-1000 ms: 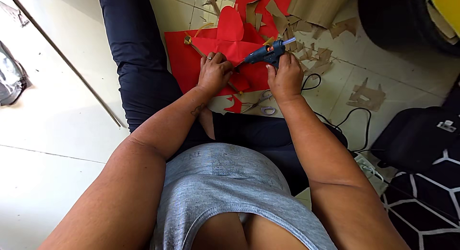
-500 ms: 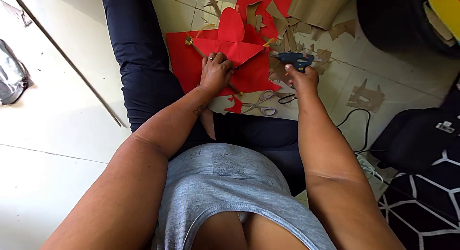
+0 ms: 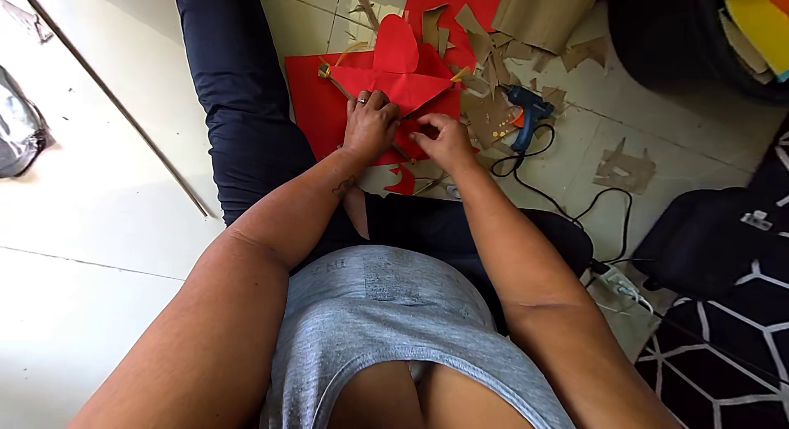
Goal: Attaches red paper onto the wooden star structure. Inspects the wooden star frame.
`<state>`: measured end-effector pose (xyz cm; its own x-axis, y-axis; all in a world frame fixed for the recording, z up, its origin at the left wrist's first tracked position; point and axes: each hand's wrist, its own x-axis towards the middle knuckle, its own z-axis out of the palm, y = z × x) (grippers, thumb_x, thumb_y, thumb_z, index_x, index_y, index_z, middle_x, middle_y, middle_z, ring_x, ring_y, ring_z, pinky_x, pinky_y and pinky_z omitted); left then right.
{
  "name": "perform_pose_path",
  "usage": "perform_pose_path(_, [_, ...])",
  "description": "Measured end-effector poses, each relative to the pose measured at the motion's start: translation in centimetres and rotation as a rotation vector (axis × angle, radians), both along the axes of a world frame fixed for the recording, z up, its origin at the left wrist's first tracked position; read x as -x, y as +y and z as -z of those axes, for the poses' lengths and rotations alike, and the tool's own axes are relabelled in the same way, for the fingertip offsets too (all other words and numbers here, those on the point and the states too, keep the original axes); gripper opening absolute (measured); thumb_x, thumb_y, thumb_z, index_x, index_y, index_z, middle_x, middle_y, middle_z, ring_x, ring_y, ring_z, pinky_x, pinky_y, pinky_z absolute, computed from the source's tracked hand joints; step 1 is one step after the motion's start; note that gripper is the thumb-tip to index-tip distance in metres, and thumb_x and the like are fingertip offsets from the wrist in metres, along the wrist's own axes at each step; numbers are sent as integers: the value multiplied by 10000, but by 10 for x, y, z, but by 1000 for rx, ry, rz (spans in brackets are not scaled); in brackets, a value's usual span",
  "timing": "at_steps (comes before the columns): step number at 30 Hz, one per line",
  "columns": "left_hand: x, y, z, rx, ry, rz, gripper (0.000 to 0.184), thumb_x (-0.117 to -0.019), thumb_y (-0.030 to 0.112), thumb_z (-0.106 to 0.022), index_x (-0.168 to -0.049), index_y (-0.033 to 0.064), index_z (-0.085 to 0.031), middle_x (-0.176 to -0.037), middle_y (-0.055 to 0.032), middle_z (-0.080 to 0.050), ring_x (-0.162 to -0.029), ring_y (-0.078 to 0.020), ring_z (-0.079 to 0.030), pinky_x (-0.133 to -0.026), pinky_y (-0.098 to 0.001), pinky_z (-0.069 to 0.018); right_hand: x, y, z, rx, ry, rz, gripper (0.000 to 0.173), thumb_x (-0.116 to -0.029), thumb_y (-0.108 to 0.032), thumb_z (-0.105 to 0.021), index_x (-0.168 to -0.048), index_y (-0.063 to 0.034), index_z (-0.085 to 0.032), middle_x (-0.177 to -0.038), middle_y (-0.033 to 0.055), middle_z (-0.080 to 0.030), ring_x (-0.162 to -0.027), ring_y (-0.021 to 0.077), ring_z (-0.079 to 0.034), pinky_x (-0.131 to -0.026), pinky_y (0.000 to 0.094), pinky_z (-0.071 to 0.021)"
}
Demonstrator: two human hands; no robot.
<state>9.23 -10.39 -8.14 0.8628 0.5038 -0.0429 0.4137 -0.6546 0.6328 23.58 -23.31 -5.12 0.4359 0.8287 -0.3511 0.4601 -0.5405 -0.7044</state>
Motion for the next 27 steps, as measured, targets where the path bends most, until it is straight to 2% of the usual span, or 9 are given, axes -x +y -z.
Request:
perform_pose_path(5, [1, 1, -1, 8, 1, 5, 171, -981, 183, -618, -1035, 79, -743, -1144, -163, -661, -1163, -379, -576, -1012, -562, -386, 12, 11, 7, -44, 0, 149, 145, -948, -105, -714, -1049, -2, -708, -987, 137, -720, -891, 195, -692, -850, 371, -557])
perform_pose_path(11, [0, 2, -6, 49, 38, 10, 204, -963, 156, -632, -1113, 54, -726, -1192, -171, -664, -1196, -383, -575, -1028, -573, -387, 13, 12, 13, -89, 1, 187, 146, -966, -125, -696, -1036, 2, -717, -955, 120, -730, -847, 156, -689, -824, 331, -555])
perform_pose_path(22, [-2, 3, -6, 42, 38, 14, 202, -963, 161, -640, -1108, 52, -731, -1196, -167, -670, -1199, -378, -580, -1025, -570, -389, 14, 12, 18, -96, 3, 229, 156, -976, -142, -694, -1048, -6, -720, -949, 113, -737, -843, 145, -691, -825, 327, -550])
perform_pose_path(27, [-3, 3, -6, 49, 46, 11, 205, -964, 157, -642, -1116, 53, -732, -1192, -169, -672, -1200, -378, -581, -1034, -565, -388, 15, 12, 18, -90, -3, 237, 161, -984, -154, -684, -1048, -8, -708, -920, 102, -730, -800, 127, -676, -790, 318, -544])
